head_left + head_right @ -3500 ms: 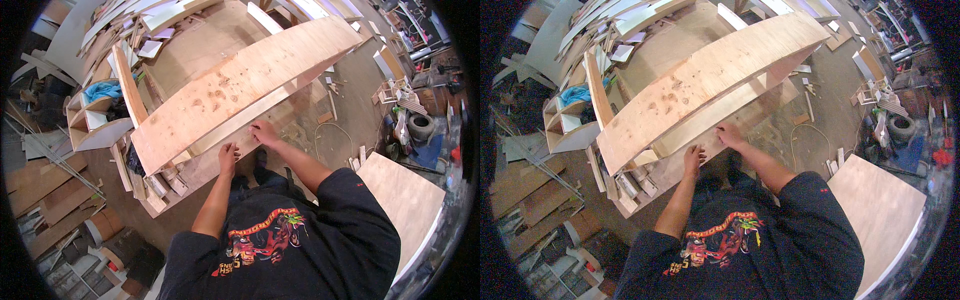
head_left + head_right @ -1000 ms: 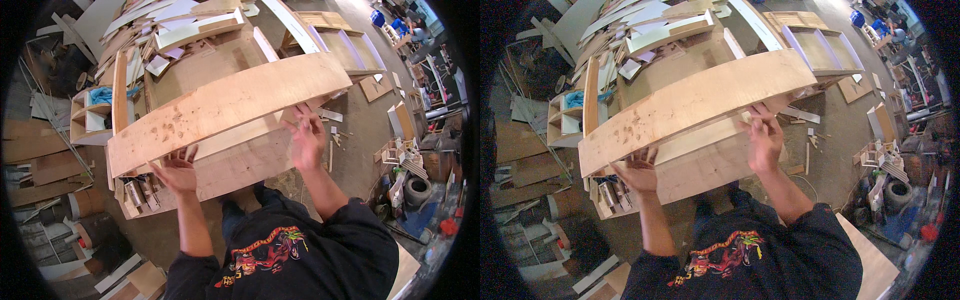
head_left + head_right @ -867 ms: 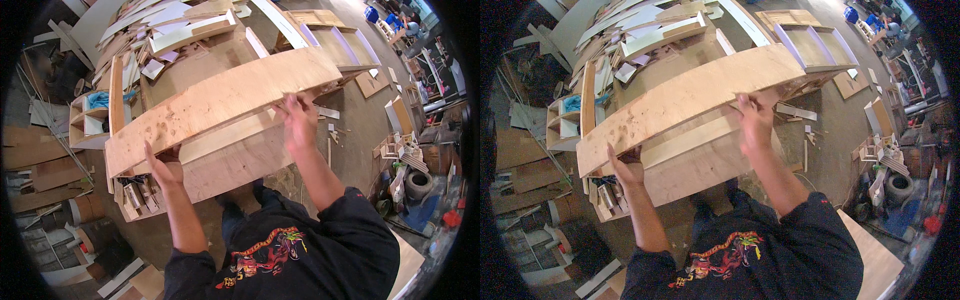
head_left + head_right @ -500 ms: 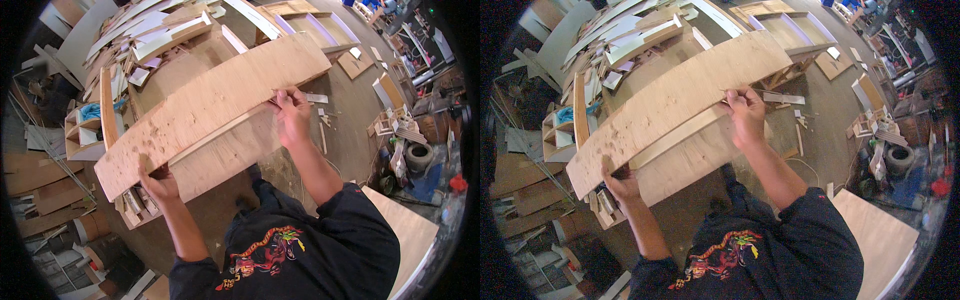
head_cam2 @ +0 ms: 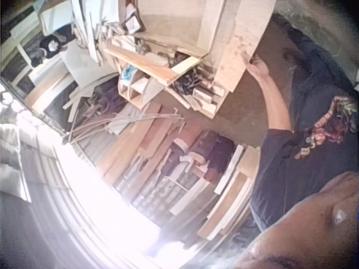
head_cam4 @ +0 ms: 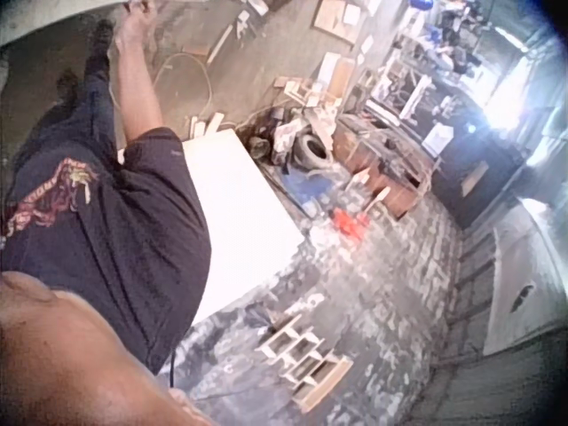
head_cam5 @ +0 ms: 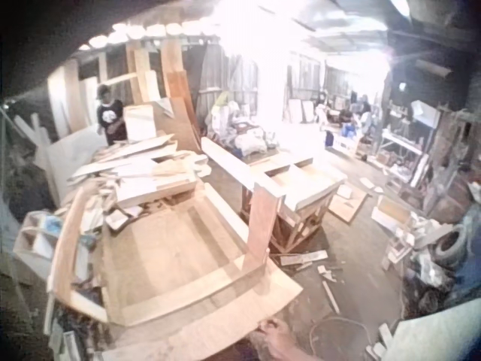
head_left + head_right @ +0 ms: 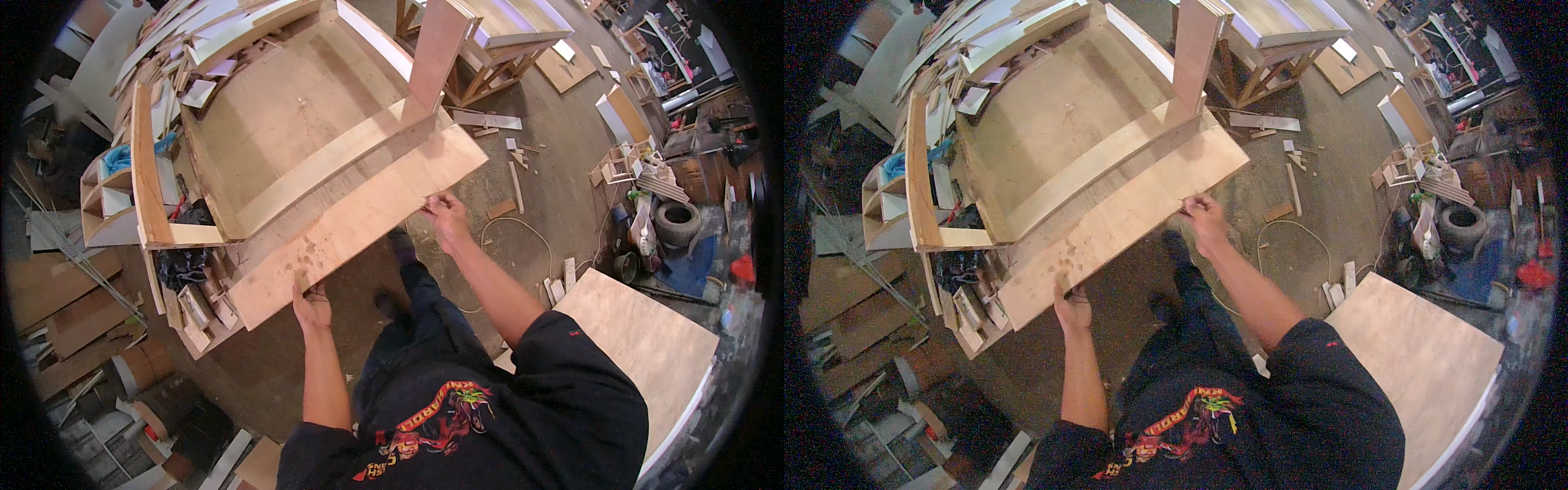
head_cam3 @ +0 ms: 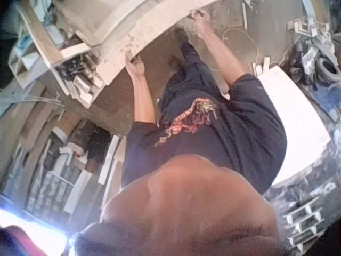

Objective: The person builds a wooden frame by positioning wooden boards, marking wood with a pencil, and driving nails into the wood using a hammer.

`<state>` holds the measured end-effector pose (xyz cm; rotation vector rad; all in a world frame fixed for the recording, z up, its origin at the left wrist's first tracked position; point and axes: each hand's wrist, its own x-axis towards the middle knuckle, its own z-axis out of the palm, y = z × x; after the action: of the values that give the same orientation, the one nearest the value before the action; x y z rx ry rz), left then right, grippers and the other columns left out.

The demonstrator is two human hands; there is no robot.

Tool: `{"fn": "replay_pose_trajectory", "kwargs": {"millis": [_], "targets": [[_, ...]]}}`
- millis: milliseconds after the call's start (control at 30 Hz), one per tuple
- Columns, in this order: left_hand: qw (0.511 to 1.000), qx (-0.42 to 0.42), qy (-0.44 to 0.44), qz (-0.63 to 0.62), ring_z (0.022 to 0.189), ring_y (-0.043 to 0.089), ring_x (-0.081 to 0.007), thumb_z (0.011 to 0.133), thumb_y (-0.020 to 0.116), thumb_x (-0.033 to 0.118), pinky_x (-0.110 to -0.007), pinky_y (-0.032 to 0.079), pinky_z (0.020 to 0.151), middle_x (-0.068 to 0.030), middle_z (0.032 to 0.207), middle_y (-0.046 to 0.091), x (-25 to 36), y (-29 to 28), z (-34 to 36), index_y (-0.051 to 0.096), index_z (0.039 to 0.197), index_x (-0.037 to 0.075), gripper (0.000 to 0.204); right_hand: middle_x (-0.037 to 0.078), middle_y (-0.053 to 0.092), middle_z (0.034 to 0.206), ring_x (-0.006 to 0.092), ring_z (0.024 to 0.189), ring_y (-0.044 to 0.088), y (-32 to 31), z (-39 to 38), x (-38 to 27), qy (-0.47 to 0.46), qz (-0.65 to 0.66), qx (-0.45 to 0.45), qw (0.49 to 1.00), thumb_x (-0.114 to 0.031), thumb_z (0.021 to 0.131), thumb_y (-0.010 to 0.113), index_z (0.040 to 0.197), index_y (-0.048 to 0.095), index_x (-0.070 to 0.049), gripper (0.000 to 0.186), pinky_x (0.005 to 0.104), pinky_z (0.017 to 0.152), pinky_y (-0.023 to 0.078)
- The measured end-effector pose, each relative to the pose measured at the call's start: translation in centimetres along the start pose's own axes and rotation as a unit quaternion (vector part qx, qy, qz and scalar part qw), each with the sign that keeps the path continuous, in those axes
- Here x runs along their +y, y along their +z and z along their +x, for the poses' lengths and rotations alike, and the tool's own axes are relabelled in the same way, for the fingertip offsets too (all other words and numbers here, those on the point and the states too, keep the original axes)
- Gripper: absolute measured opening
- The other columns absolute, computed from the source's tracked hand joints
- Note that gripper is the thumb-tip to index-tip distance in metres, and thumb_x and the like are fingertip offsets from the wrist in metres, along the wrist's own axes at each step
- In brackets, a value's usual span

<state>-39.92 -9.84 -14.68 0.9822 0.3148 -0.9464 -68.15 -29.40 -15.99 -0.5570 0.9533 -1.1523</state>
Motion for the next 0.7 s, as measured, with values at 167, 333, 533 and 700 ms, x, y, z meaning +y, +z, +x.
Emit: {"fn": "replay_pose_trajectory", "kwargs": {"millis": [167,333,533,700], "targets": [[0.996,0.061,-0.046,0.038,0.116,0.055,-0.0253,0.101,0.061,0.026,-0.042,0.049,0.104,-0.0090,0.130,0.055,-1.4,-1.9,5.3,0.049,0.138,0.005,0.045,0.004,0.066,0.100,0.0170,0.094,0.064,-1.2,3.1,3.7,0.057,-0.015,0.040,0.997,-0.008,0.097,0.063,0.098,0.062,-0.007,0.002,0.0393,0.088,0.055],[0.985,0.104,-0.076,0.110,0.117,0.056,-0.0281,0.099,0.064,0.037,-0.047,0.049,0.103,-0.0103,0.129,0.055,-1.9,-0.5,7.2,0.048,0.138,0.005,0.053,0.005,0.067,0.100,0.0161,0.092,0.066,-1.3,4.6,3.7,0.061,-0.027,0.092,0.994,-0.013,0.098,0.063,0.099,0.064,-0.006,0.006,0.0356,0.082,0.056],[0.908,0.118,-0.157,0.370,0.078,0.066,-0.0269,0.095,0.058,0.062,-0.043,0.057,0.074,-0.0134,0.096,0.064,-0.1,-1.1,6.9,0.054,0.121,0.000,0.067,0.006,0.071,0.089,0.0170,0.074,0.068,-1.4,4.3,1.0,0.111,-0.202,0.086,0.969,-0.017,0.097,0.067,0.102,0.069,-0.002,0.016,0.0330,0.071,0.056],[0.872,0.126,-0.152,0.447,0.054,0.061,-0.0209,0.097,0.053,0.063,-0.036,0.052,0.051,-0.0087,0.072,0.062,0.6,-1.7,6.3,0.060,0.100,-0.001,0.065,0.005,0.071,0.083,0.0152,0.069,0.067,-2.9,4.7,1.5,0.100,-0.441,0.111,0.885,-0.018,0.095,0.068,0.098,0.075,-0.001,0.018,0.0327,0.061,0.054]]}}
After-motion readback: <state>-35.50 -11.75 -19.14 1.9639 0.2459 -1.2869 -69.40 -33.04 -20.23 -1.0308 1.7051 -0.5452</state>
